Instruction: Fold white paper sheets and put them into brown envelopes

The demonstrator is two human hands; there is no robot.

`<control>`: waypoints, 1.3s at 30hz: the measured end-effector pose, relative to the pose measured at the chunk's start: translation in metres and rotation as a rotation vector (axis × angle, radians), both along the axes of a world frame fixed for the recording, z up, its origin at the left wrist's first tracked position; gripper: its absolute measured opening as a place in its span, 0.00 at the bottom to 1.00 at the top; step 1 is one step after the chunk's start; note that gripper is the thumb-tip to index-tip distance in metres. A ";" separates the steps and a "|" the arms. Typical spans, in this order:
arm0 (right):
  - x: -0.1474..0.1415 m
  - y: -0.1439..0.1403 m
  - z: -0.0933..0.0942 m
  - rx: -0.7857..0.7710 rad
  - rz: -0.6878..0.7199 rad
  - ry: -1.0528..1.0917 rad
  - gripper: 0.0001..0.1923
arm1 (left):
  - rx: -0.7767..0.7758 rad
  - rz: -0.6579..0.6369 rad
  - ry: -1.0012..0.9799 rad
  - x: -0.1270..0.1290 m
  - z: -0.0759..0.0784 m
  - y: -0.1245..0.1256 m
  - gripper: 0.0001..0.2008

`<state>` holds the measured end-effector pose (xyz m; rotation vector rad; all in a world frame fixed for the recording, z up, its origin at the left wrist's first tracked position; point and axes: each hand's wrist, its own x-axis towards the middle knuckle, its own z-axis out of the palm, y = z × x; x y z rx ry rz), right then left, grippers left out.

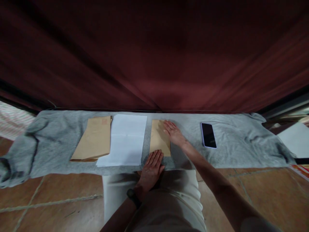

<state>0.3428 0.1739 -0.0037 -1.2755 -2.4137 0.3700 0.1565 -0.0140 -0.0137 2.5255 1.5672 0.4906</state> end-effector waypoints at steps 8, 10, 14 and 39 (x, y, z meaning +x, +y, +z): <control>-0.006 -0.170 -0.007 -0.034 0.130 -0.017 0.33 | -0.032 0.073 0.018 0.001 -0.001 -0.002 0.27; -0.006 -0.182 -0.011 -0.018 0.087 -0.030 0.33 | -0.041 0.071 0.016 0.001 0.001 -0.003 0.27; -0.005 -0.184 -0.015 0.017 0.034 -0.038 0.32 | -0.033 0.121 0.010 0.000 0.003 -0.006 0.26; -0.026 -0.189 -0.018 0.066 -0.293 0.029 0.26 | -0.319 0.678 -0.771 -0.006 0.019 0.048 0.30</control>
